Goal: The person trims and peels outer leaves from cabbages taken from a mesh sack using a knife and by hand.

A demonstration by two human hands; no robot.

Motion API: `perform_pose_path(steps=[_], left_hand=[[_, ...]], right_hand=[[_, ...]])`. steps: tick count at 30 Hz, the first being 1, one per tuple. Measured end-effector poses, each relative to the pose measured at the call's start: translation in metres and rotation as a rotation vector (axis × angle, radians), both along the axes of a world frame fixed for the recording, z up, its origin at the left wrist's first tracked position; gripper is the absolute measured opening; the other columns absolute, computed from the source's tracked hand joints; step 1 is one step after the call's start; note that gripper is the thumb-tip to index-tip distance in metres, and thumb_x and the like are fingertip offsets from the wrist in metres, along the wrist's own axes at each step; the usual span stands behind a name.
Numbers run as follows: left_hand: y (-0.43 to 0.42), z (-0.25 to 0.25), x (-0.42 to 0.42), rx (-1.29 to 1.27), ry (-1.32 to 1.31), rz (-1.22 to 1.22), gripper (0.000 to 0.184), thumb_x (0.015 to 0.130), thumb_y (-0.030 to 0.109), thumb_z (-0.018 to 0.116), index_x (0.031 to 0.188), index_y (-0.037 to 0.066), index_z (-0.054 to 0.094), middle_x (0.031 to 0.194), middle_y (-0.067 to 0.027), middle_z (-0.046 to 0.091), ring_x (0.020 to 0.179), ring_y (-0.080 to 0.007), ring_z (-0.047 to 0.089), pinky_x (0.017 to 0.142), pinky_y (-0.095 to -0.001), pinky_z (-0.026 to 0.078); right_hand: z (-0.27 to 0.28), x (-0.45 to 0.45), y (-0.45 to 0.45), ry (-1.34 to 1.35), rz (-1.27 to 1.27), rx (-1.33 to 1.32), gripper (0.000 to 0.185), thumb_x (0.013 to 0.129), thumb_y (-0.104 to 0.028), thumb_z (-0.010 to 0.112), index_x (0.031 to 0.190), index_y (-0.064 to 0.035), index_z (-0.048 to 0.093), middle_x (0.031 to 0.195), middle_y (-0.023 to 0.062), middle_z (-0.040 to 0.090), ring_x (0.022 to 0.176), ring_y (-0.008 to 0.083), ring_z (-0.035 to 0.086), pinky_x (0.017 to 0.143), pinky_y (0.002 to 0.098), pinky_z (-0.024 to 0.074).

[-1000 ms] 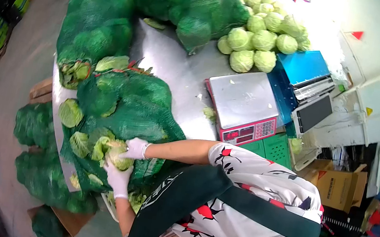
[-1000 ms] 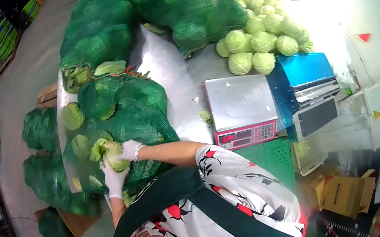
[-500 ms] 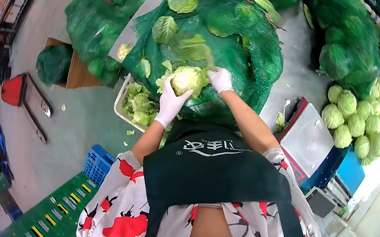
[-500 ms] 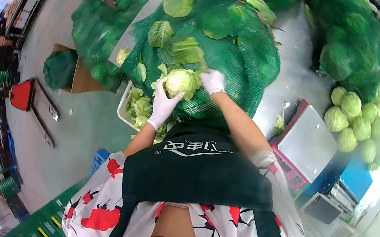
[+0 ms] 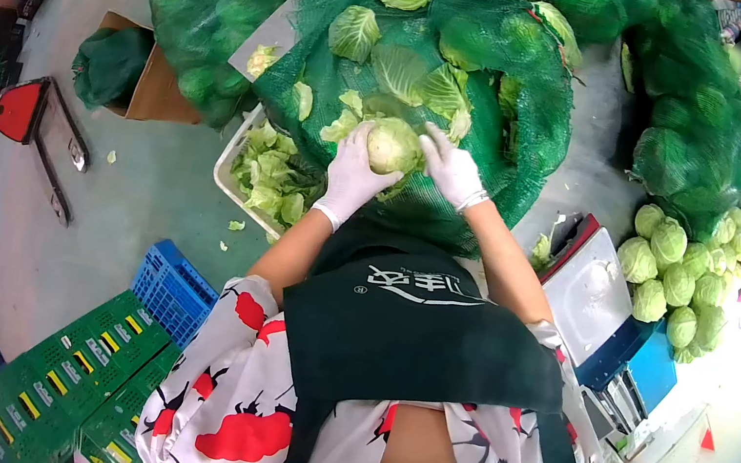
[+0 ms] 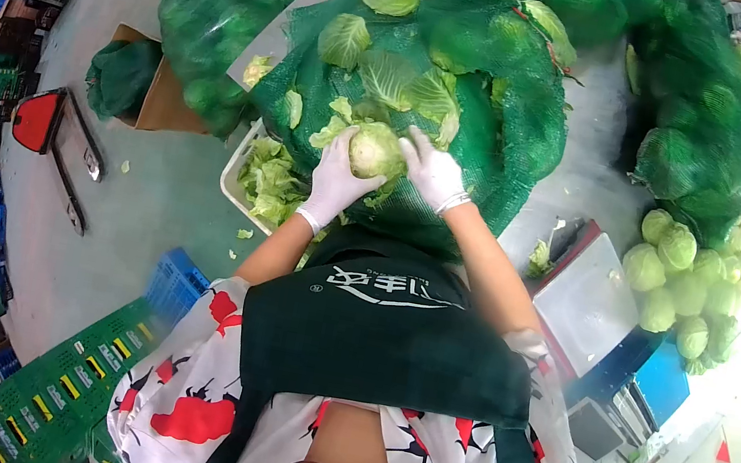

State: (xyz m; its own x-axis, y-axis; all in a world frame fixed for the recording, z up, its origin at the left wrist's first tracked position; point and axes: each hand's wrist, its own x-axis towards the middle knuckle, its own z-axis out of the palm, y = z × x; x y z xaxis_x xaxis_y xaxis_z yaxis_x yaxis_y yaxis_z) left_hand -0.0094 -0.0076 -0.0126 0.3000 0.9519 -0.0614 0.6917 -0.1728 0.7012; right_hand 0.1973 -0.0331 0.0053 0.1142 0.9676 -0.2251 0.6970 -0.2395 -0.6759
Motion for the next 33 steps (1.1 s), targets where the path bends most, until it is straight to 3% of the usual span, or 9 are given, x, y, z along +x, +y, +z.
perform_pose_path(steps=[9, 12, 15, 18, 20, 23, 26, 30, 33], left_hand=[[0.003, 0.002, 0.002, -0.062, 0.137, -0.081, 0.104, 0.063, 0.037, 0.085, 0.142, -0.008, 0.036, 0.138, -0.0231, 0.049, 0.124, -0.0395, 0.047, 0.105, -0.0428, 0.044], [0.002, 0.005, -0.001, -0.001, 0.133, -0.123, 0.104, 0.062, 0.034, 0.084, 0.144, -0.007, 0.034, 0.140, -0.0232, 0.048, 0.126, -0.0394, 0.046, 0.105, -0.0442, 0.045], [-0.010, 0.003, -0.006, 0.108, 0.175, -0.174, 0.106, 0.064, 0.032, 0.083, 0.146, -0.007, 0.030, 0.143, -0.0262, 0.044, 0.130, -0.0414, 0.044, 0.107, -0.0452, 0.043], [-0.026, 0.002, -0.018, -0.050, 0.075, -0.037, 0.113, 0.066, 0.034, 0.083, 0.151, -0.007, 0.020, 0.147, -0.0342, 0.034, 0.135, -0.0455, 0.040, 0.111, -0.0449, 0.039], [-0.030, -0.012, -0.018, -0.353, -0.181, 0.139, 0.113, 0.067, 0.038, 0.084, 0.151, -0.005, 0.022, 0.145, -0.0357, 0.035, 0.134, -0.0457, 0.042, 0.112, -0.0440, 0.038], [-0.025, -0.037, -0.010, -0.416, -0.283, 0.211, 0.116, 0.067, 0.045, 0.086, 0.152, -0.003, 0.024, 0.140, -0.0327, 0.044, 0.129, -0.0433, 0.048, 0.110, -0.0410, 0.040], [-0.014, 0.008, -0.002, -0.151, -0.079, -0.068, 0.114, 0.066, 0.036, 0.086, 0.153, -0.001, 0.023, 0.139, -0.0263, 0.048, 0.129, -0.0406, 0.049, 0.108, -0.0410, 0.042], [0.007, 0.009, 0.005, 0.017, -0.055, -0.250, 0.111, 0.068, 0.026, 0.083, 0.155, 0.001, 0.019, 0.144, -0.0252, 0.044, 0.133, -0.0402, 0.045, 0.108, -0.0420, 0.043], [0.007, -0.011, 0.008, -0.008, -0.044, -0.227, 0.114, 0.068, 0.029, 0.084, 0.156, 0.001, 0.017, 0.146, -0.0261, 0.042, 0.134, -0.0408, 0.044, 0.109, -0.0422, 0.042]], right_hand=[[0.003, -0.017, 0.004, -0.142, 0.232, -0.072, 0.059, 0.101, -0.047, 0.047, 0.148, -0.0121, 0.042, 0.080, 0.0264, 0.068, 0.076, 0.0454, 0.067, 0.075, 0.0525, 0.0533], [-0.016, -0.009, 0.005, -0.091, 0.170, 0.080, 0.056, 0.101, -0.050, 0.047, 0.141, -0.0108, 0.053, 0.073, 0.0206, 0.069, 0.063, 0.0366, 0.068, 0.064, 0.0460, 0.0555], [-0.023, 0.018, 0.014, 0.441, -0.312, -0.261, 0.049, 0.101, -0.049, 0.052, 0.121, -0.0065, 0.067, 0.058, 0.0056, 0.059, 0.043, 0.0138, 0.054, 0.043, 0.0304, 0.0454], [-0.029, 0.027, 0.002, 0.511, -0.346, -0.300, 0.048, 0.101, -0.049, 0.053, 0.121, -0.0087, 0.070, 0.057, 0.0014, 0.056, 0.041, 0.0086, 0.047, 0.039, 0.0257, 0.0408], [-0.020, 0.017, -0.007, 0.545, -0.344, -0.257, 0.046, 0.101, -0.046, 0.053, 0.122, -0.0089, 0.070, 0.057, 0.0014, 0.056, 0.040, 0.0090, 0.047, 0.039, 0.0260, 0.0405], [-0.024, 0.012, -0.010, 0.551, -0.386, -0.171, 0.044, 0.102, -0.045, 0.053, 0.118, -0.0082, 0.070, 0.057, 0.0012, 0.056, 0.040, 0.0084, 0.046, 0.038, 0.0255, 0.0400], [-0.048, 0.038, -0.011, 0.674, -0.641, -0.237, 0.043, 0.102, -0.044, 0.053, 0.118, -0.0087, 0.070, 0.056, 0.0011, 0.057, 0.039, 0.0085, 0.047, 0.037, 0.0263, 0.0397], [-0.041, 0.054, -0.023, 0.323, -0.612, -0.130, 0.048, 0.102, -0.043, 0.052, 0.136, -0.0085, 0.059, 0.060, 0.0029, 0.060, 0.042, 0.0099, 0.048, 0.042, 0.0276, 0.0415], [-0.059, 0.046, -0.025, -0.024, -0.518, 0.243, 0.049, 0.101, -0.043, 0.053, 0.136, -0.0090, 0.058, 0.074, 0.0197, 0.070, 0.062, 0.0323, 0.069, 0.062, 0.0408, 0.0562]])
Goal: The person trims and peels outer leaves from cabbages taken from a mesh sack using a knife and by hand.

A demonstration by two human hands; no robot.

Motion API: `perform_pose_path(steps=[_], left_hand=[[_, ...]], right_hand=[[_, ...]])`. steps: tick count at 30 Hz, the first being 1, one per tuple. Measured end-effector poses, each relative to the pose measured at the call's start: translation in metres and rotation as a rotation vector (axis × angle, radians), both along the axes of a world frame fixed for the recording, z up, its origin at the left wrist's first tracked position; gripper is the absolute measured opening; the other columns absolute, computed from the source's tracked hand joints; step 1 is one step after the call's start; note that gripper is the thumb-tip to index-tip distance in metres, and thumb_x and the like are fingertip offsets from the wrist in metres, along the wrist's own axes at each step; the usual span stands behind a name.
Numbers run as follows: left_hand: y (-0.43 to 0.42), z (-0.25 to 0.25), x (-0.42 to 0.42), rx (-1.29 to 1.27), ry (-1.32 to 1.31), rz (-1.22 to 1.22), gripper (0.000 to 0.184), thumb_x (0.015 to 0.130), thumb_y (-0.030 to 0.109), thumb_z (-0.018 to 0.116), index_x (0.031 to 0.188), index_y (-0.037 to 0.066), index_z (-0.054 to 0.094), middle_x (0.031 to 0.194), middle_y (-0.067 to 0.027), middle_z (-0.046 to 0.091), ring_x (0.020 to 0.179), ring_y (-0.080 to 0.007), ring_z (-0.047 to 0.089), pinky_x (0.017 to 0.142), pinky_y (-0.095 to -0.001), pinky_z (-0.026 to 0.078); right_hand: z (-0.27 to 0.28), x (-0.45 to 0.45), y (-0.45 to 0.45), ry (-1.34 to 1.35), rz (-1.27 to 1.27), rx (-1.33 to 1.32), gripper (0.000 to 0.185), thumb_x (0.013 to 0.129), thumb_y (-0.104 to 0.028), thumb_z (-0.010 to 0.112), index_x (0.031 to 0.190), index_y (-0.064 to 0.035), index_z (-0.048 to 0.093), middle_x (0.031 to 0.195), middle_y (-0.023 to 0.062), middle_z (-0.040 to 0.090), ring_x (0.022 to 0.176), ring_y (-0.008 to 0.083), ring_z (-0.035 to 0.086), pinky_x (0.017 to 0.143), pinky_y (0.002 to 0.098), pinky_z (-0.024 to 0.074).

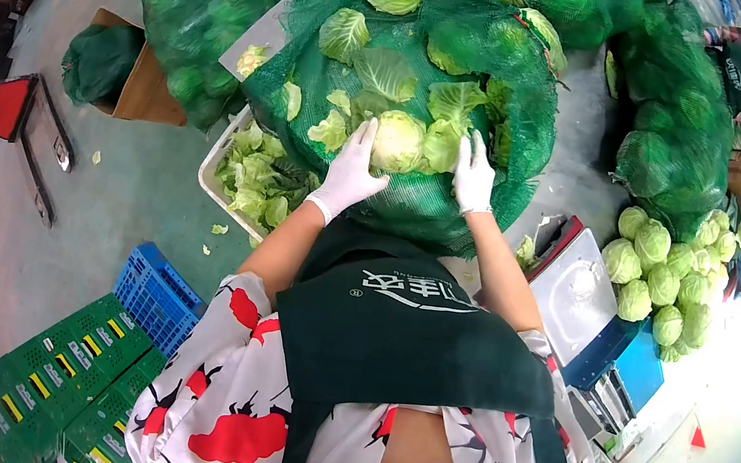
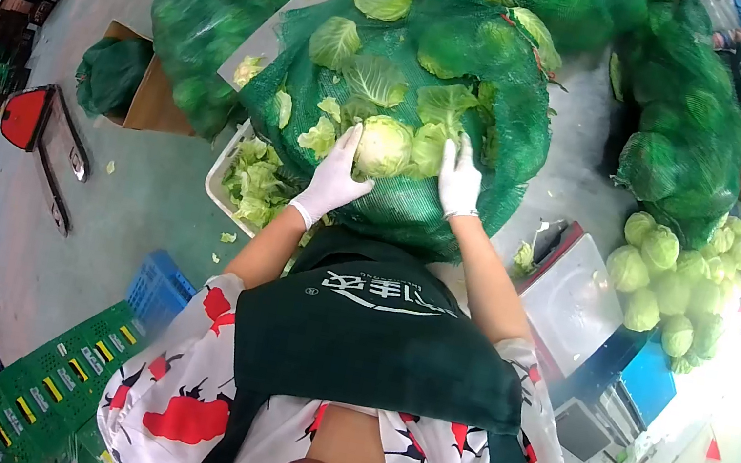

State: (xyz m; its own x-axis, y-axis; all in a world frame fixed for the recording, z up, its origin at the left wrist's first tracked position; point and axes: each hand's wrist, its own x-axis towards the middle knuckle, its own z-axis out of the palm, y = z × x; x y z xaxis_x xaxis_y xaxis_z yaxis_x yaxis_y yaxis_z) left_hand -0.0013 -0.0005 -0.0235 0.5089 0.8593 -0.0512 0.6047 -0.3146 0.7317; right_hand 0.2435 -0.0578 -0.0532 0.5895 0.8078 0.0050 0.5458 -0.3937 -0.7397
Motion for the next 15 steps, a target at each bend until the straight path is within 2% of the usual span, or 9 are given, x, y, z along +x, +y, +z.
perform_pose_path(steps=[1, 3, 4, 5, 8, 9, 12, 15], left_hand=[[-0.002, -0.002, 0.003, 0.006, -0.014, 0.019, 0.118, 0.068, 0.037, 0.085, 0.156, 0.000, 0.016, 0.147, -0.0269, 0.040, 0.135, -0.0405, 0.043, 0.109, -0.0415, 0.042], [-0.001, 0.001, 0.015, -0.128, -0.078, 0.130, 0.119, 0.067, 0.043, 0.085, 0.155, 0.000, 0.017, 0.146, -0.0279, 0.040, 0.134, -0.0403, 0.045, 0.109, -0.0416, 0.042], [-0.002, 0.005, 0.023, -0.197, -0.108, 0.187, 0.120, 0.066, 0.046, 0.086, 0.155, 0.000, 0.018, 0.146, -0.0284, 0.040, 0.134, -0.0401, 0.045, 0.108, -0.0416, 0.043], [-0.001, -0.001, 0.030, -0.174, -0.090, 0.264, 0.122, 0.064, 0.051, 0.086, 0.153, 0.000, 0.020, 0.141, -0.0285, 0.043, 0.128, -0.0408, 0.050, 0.104, -0.0420, 0.046], [0.008, -0.001, 0.036, -0.227, 0.004, 0.280, 0.128, 0.062, 0.056, 0.087, 0.155, 0.004, 0.017, 0.140, -0.0262, 0.042, 0.123, -0.0406, 0.054, 0.103, -0.0423, 0.047], [0.011, 0.000, 0.034, -0.206, 0.060, 0.219, 0.128, 0.059, 0.058, 0.088, 0.154, 0.005, 0.019, 0.137, -0.0249, 0.043, 0.119, -0.0405, 0.056, 0.099, -0.0431, 0.050], [0.015, 0.025, 0.032, -0.237, 0.209, 0.098, 0.126, 0.058, 0.057, 0.088, 0.152, 0.004, 0.022, 0.137, -0.0253, 0.043, 0.119, -0.0407, 0.057, 0.097, -0.0440, 0.051], [0.021, 0.018, 0.028, -0.180, 0.220, -0.033, 0.125, 0.058, 0.055, 0.089, 0.149, -0.002, 0.025, 0.136, -0.0260, 0.044, 0.116, -0.0412, 0.059, 0.095, -0.0436, 0.052]], right_hand=[[0.036, -0.012, 0.002, 0.140, 0.084, -0.086, 0.051, 0.101, -0.043, 0.052, 0.141, -0.0102, 0.053, 0.081, 0.0234, 0.071, 0.075, 0.0412, 0.070, 0.075, 0.0449, 0.0564], [0.037, -0.018, 0.011, 0.313, 0.266, -0.161, 0.049, 0.103, -0.040, 0.051, 0.144, -0.0140, 0.051, 0.068, 0.0116, 0.067, 0.053, 0.0240, 0.063, 0.056, 0.0348, 0.0533], [0.050, -0.027, 0.012, 0.553, 0.305, -0.320, 0.048, 0.104, -0.039, 0.050, 0.145, -0.0151, 0.051, 0.064, 0.0078, 0.064, 0.047, 0.0172, 0.059, 0.049, 0.0310, 0.0503], [0.045, -0.033, 0.011, 0.659, 0.297, -0.290, 0.047, 0.105, -0.039, 0.049, 0.145, -0.0153, 0.051, 0.059, 0.0024, 0.056, 0.042, 0.0079, 0.047, 0.041, 0.0252, 0.0414], [0.057, -0.032, 0.009, 0.820, 0.277, -0.322, 0.048, 0.105, -0.039, 0.048, 0.144, -0.0116, 0.051, 0.059, 0.0036, 0.057, 0.041, 0.0094, 0.048, 0.040, 0.0261, 0.0403], [0.054, -0.027, 0.006, 0.819, 0.283, -0.329, 0.049, 0.105, -0.040, 0.048, 0.143, -0.0079, 0.052, 0.058, 0.0026, 0.055, 0.041, 0.0091, 0.047, 0.038, 0.0259, 0.0382], [0.058, -0.028, 0.003, 0.729, 0.230, -0.361, 0.050, 0.105, -0.040, 0.049, 0.141, -0.0053, 0.052, 0.058, 0.0025, 0.055, 0.040, 0.0094, 0.046, 0.039, 0.0259, 0.0383], [0.053, -0.040, 0.004, 0.682, 0.203, -0.292, 0.051, 0.104, -0.040, 0.051, 0.140, -0.0031, 0.053, 0.058, 0.0023, 0.056, 0.042, 0.0091, 0.048, 0.041, 0.0255, 0.0413]])
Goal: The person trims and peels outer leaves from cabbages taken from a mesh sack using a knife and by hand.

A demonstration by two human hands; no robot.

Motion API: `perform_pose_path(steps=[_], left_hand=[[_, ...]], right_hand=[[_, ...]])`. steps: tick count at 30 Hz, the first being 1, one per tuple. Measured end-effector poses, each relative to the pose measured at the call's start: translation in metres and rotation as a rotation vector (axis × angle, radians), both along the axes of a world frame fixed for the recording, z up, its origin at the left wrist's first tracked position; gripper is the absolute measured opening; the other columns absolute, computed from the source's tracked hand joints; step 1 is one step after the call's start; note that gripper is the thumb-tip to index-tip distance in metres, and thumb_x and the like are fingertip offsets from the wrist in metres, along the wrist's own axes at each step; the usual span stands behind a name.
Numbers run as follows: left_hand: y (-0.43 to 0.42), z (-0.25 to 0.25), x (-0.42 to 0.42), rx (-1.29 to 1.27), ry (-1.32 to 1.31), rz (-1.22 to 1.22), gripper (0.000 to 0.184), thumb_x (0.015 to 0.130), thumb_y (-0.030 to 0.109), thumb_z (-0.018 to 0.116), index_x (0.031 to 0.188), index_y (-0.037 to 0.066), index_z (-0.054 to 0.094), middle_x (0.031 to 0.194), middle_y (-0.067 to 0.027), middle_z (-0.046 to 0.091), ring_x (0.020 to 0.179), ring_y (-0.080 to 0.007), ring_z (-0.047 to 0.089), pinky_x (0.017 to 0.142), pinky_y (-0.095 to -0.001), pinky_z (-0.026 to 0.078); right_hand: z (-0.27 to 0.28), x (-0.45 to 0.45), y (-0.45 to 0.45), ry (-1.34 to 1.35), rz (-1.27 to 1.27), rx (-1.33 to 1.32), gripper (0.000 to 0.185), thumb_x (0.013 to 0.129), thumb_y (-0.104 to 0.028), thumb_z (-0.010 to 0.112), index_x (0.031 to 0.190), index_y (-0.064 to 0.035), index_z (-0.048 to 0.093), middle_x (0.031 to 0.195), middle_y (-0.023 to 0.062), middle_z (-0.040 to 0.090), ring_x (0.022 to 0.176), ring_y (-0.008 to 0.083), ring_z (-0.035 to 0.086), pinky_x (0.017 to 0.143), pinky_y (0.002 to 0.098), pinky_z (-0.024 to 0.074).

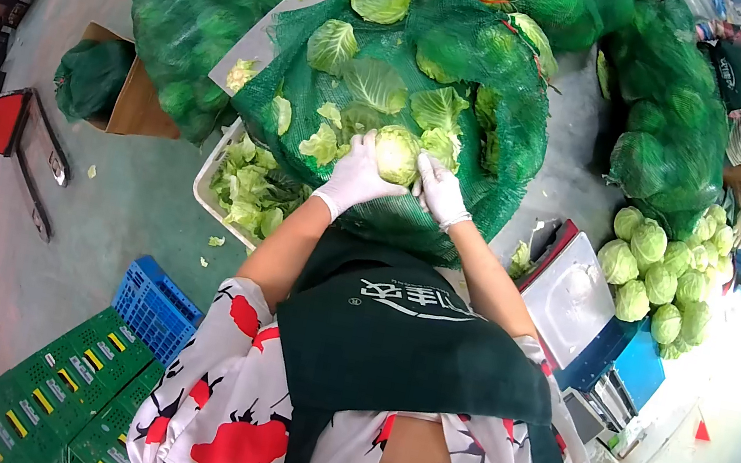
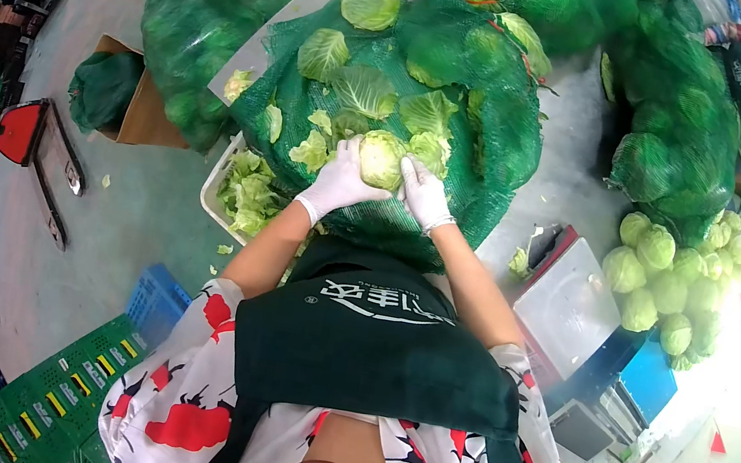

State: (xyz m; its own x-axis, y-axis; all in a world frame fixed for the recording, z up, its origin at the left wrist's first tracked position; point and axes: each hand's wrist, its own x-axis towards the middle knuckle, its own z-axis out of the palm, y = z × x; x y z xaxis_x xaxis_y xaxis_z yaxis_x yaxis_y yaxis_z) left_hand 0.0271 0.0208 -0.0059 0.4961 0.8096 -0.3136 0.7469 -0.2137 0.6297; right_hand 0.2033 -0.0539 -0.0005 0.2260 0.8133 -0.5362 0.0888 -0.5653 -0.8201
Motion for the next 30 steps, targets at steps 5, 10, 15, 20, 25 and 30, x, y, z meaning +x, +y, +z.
perform_pose_path(steps=[5, 10, 15, 20, 25, 30], left_hand=[[0.006, 0.002, 0.001, 0.041, -0.003, 0.090, 0.109, 0.062, 0.053, 0.085, 0.139, -0.010, 0.039, 0.124, -0.0278, 0.058, 0.111, -0.0401, 0.063, 0.094, -0.0422, 0.053], [0.006, 0.004, 0.006, 0.021, 0.020, 0.112, 0.100, 0.063, 0.053, 0.084, 0.131, -0.010, 0.045, 0.117, -0.0273, 0.061, 0.106, -0.0411, 0.064, 0.091, -0.0442, 0.054], [0.001, -0.010, 0.012, 0.095, 0.000, 0.174, 0.097, 0.061, 0.058, 0.085, 0.122, -0.007, 0.045, 0.111, -0.0258, 0.060, 0.096, -0.0403, 0.067, 0.081, -0.0448, 0.057], [0.002, -0.007, 0.004, 0.021, -0.010, 0.087, 0.099, 0.060, 0.050, 0.089, 0.130, -0.003, 0.043, 0.123, -0.0255, 0.054, 0.106, -0.0407, 0.064, 0.088, -0.0453, 0.054], [0.010, -0.021, -0.017, 0.053, -0.239, -0.023, 0.103, 0.060, 0.036, 0.091, 0.143, 0.005, 0.039, 0.132, -0.0238, 0.050, 0.114, -0.0412, 0.060, 0.094, -0.0443, 0.053], [0.028, -0.009, -0.018, 0.044, -0.250, -0.164, 0.101, 0.062, 0.024, 0.088, 0.149, 0.016, 0.037, 0.141, -0.0148, 0.049, 0.120, -0.0378, 0.057, 0.100, -0.0430, 0.050]], right_hand=[[-0.024, -0.011, -0.009, -0.537, 0.216, 0.240, 0.066, 0.101, -0.044, 0.052, 0.148, -0.0005, 0.039, 0.067, 0.0207, 0.066, 0.058, 0.0361, 0.067, 0.059, 0.0446, 0.0540], [-0.013, -0.021, 0.000, -0.752, 0.261, 0.136, 0.070, 0.101, -0.047, 0.048, 0.152, -0.0014, 0.031, 0.073, 0.0270, 0.067, 0.066, 0.0437, 0.067, 0.064, 0.0506, 0.0543], [-0.006, -0.023, 0.003, -0.784, 0.223, 0.137, 0.062, 0.102, -0.043, 0.046, 0.150, -0.0046, 0.037, 0.074, 0.0259, 0.067, 0.066, 0.0430, 0.067, 0.061, 0.0501, 0.0543], [-0.039, 0.021, 0.009, -0.507, -0.120, 0.273, 0.048, 0.105, -0.042, 0.046, 0.134, -0.0077, 0.059, 0.064, 0.0172, 0.065, 0.051, 0.0282, 0.063, 0.051, 0.0414, 0.0522], [-0.043, 0.047, 0.021, -0.280, -0.260, -0.018, 0.044, 0.103, -0.042, 0.051, 0.127, -0.0099, 0.067, 0.058, 0.0063, 0.061, 0.043, 0.0134, 0.053, 0.043, 0.0310, 0.0452], [-0.069, 0.047, 0.015, -0.288, -0.361, 0.023, 0.044, 0.103, -0.045, 0.051, 0.127, -0.0125, 0.068, 0.060, 0.0035, 0.060, 0.041, 0.0109, 0.049, 0.041, 0.0288, 0.0429]])
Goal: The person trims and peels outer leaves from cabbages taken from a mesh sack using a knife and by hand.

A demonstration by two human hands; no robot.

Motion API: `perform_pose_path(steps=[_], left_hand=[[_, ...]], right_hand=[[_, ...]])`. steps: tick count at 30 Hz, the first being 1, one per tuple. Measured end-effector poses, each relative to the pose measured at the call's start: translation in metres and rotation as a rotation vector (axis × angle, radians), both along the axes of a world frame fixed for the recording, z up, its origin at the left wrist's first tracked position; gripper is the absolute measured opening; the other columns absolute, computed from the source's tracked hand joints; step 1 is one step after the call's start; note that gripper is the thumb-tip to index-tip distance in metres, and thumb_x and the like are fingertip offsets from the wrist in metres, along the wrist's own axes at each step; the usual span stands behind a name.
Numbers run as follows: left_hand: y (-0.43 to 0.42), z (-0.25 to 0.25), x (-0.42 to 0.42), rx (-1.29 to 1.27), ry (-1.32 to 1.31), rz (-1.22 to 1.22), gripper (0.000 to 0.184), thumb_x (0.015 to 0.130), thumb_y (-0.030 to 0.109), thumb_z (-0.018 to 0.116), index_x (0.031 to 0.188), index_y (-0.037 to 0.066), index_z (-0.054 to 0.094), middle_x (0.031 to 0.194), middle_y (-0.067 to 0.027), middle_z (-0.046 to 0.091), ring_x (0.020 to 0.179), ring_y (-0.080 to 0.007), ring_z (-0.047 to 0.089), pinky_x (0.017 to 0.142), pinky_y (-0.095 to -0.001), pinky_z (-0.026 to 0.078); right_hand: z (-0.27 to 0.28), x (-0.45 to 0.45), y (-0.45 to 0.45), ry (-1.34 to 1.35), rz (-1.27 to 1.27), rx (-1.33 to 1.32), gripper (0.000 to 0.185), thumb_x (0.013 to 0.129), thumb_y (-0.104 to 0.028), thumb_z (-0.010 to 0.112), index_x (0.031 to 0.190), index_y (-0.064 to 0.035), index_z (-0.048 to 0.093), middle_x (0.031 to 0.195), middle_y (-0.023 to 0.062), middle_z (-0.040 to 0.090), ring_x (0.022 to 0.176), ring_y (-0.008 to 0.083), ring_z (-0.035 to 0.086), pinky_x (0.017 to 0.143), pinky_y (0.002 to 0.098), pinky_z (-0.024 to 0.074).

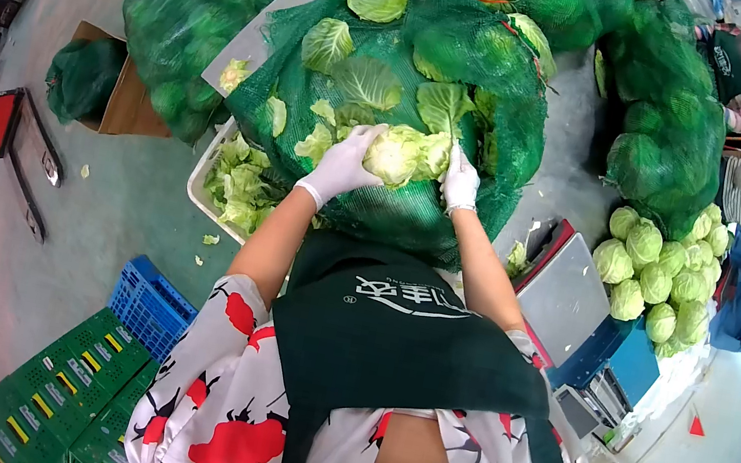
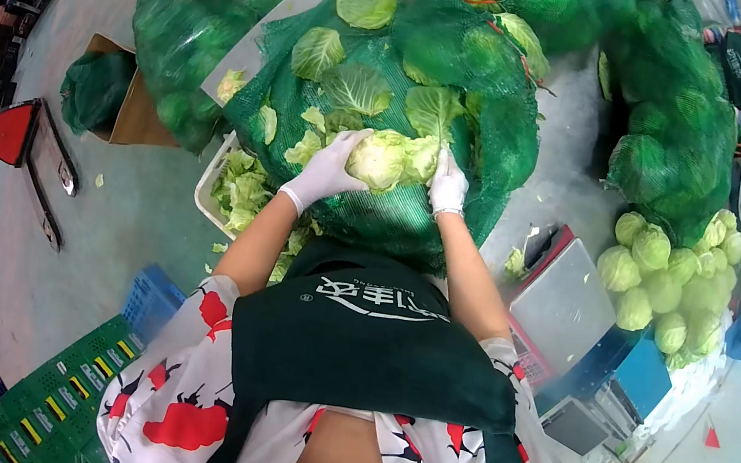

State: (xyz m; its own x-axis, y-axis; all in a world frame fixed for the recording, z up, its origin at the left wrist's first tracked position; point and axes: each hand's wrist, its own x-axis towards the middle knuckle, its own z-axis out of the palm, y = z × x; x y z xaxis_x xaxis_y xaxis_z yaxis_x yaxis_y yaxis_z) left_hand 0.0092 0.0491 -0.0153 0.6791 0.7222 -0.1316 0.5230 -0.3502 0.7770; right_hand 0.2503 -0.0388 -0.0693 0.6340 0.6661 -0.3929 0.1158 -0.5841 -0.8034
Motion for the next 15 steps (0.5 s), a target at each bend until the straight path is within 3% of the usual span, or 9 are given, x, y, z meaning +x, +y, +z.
perform_pose_path(steps=[1, 3, 6, 8, 9, 10, 11, 13, 15], left_hand=[[0.003, -0.001, 0.001, -0.019, -0.001, -0.004, 0.101, 0.062, 0.024, 0.088, 0.149, 0.017, 0.037, 0.141, -0.0151, 0.048, 0.121, -0.0379, 0.057, 0.100, -0.0433, 0.050], [0.009, -0.003, 0.002, -0.052, -0.003, -0.017, 0.102, 0.062, 0.022, 0.088, 0.150, 0.019, 0.036, 0.142, -0.0158, 0.048, 0.121, -0.0380, 0.057, 0.100, -0.0438, 0.049], [0.018, -0.008, -0.007, -0.096, 0.023, -0.084, 0.105, 0.065, 0.032, 0.087, 0.152, 0.013, 0.031, 0.141, -0.0219, 0.047, 0.122, -0.0399, 0.056, 0.102, -0.0441, 0.048], [0.006, -0.021, -0.003, -0.160, -0.006, 0.114, 0.110, 0.066, 0.041, 0.086, 0.152, 0.005, 0.027, 0.139, -0.0269, 0.048, 0.122, -0.0415, 0.056, 0.103, -0.0443, 0.047], [-0.004, -0.030, 0.002, -0.197, -0.019, 0.213, 0.113, 0.067, 0.046, 0.085, 0.152, 0.002, 0.025, 0.137, -0.0294, 0.048, 0.122, -0.0424, 0.056, 0.103, -0.0444, 0.047], [-0.011, -0.037, 0.010, -0.110, -0.028, 0.269, 0.124, 0.068, 0.059, 0.080, 0.152, -0.006, 0.018, 0.137, -0.0341, 0.047, 0.122, -0.0434, 0.055, 0.101, -0.0444, 0.048], [-0.015, -0.031, 0.020, -0.096, 0.044, 0.326, 0.124, 0.068, 0.060, 0.080, 0.153, -0.006, 0.016, 0.138, -0.0340, 0.047, 0.121, -0.0435, 0.056, 0.100, -0.0444, 0.049], [-0.018, -0.010, 0.035, -0.068, 0.185, 0.435, 0.126, 0.069, 0.060, 0.078, 0.154, -0.005, 0.013, 0.139, -0.0338, 0.046, 0.119, -0.0437, 0.058, 0.097, -0.0443, 0.050], [0.001, -0.001, 0.035, -0.105, 0.245, 0.279, 0.125, 0.069, 0.062, 0.077, 0.155, -0.004, 0.013, 0.143, -0.0315, 0.045, 0.116, -0.0414, 0.060, 0.096, -0.0429, 0.051]], right_hand=[[-0.015, 0.002, -0.003, 0.021, -0.045, 0.022, 0.044, 0.103, -0.046, 0.050, 0.126, -0.0141, 0.069, 0.055, 0.0016, 0.056, 0.039, 0.0101, 0.047, 0.038, 0.0280, 0.0407], [-0.046, 0.018, -0.007, -0.159, -0.007, 0.059, 0.045, 0.103, -0.047, 0.050, 0.123, -0.0120, 0.070, 0.058, 0.0026, 0.059, 0.042, 0.0120, 0.050, 0.043, 0.0303, 0.0435], [-0.061, 0.037, -0.006, -0.259, 0.003, 0.132, 0.044, 0.102, -0.043, 0.053, 0.123, -0.0083, 0.070, 0.065, 0.0043, 0.065, 0.045, 0.0123, 0.053, 0.047, 0.0304, 0.0456], [-0.044, 0.037, -0.004, -0.216, 0.060, 0.077, 0.044, 0.102, -0.041, 0.053, 0.124, -0.0060, 0.068, 0.092, 0.0116, 0.069, 0.072, 0.0207, 0.062, 0.070, 0.0325, 0.0492], [0.007, 0.024, -0.006, -0.125, 0.103, -0.064, 0.045, 0.102, -0.041, 0.051, 0.124, -0.0055, 0.068, 0.114, 0.0179, 0.071, 0.097, 0.0295, 0.071, 0.091, 0.0353, 0.0523], [0.028, 0.015, -0.008, -0.089, 0.183, -0.149, 0.045, 0.102, -0.042, 0.052, 0.123, -0.0050, 0.068, 0.107, 0.0172, 0.073, 0.092, 0.0284, 0.071, 0.088, 0.0352, 0.0534], [0.038, 0.010, -0.010, -0.054, 0.260, -0.235, 0.045, 0.101, -0.042, 0.053, 0.121, -0.0044, 0.069, 0.100, 0.0164, 0.074, 0.086, 0.0272, 0.072, 0.084, 0.0352, 0.0544], [0.035, 0.008, -0.019, -0.075, 0.353, -0.160, 0.047, 0.101, -0.045, 0.053, 0.121, -0.0058, 0.069, 0.069, 0.0079, 0.067, 0.054, 0.0173, 0.062, 0.055, 0.0322, 0.0516], [0.059, 0.012, -0.024, 0.208, 0.335, -0.289, 0.048, 0.101, -0.047, 0.053, 0.122, -0.0070, 0.069, 0.058, 0.0034, 0.060, 0.045, 0.0128, 0.055, 0.044, 0.0295, 0.0461]])
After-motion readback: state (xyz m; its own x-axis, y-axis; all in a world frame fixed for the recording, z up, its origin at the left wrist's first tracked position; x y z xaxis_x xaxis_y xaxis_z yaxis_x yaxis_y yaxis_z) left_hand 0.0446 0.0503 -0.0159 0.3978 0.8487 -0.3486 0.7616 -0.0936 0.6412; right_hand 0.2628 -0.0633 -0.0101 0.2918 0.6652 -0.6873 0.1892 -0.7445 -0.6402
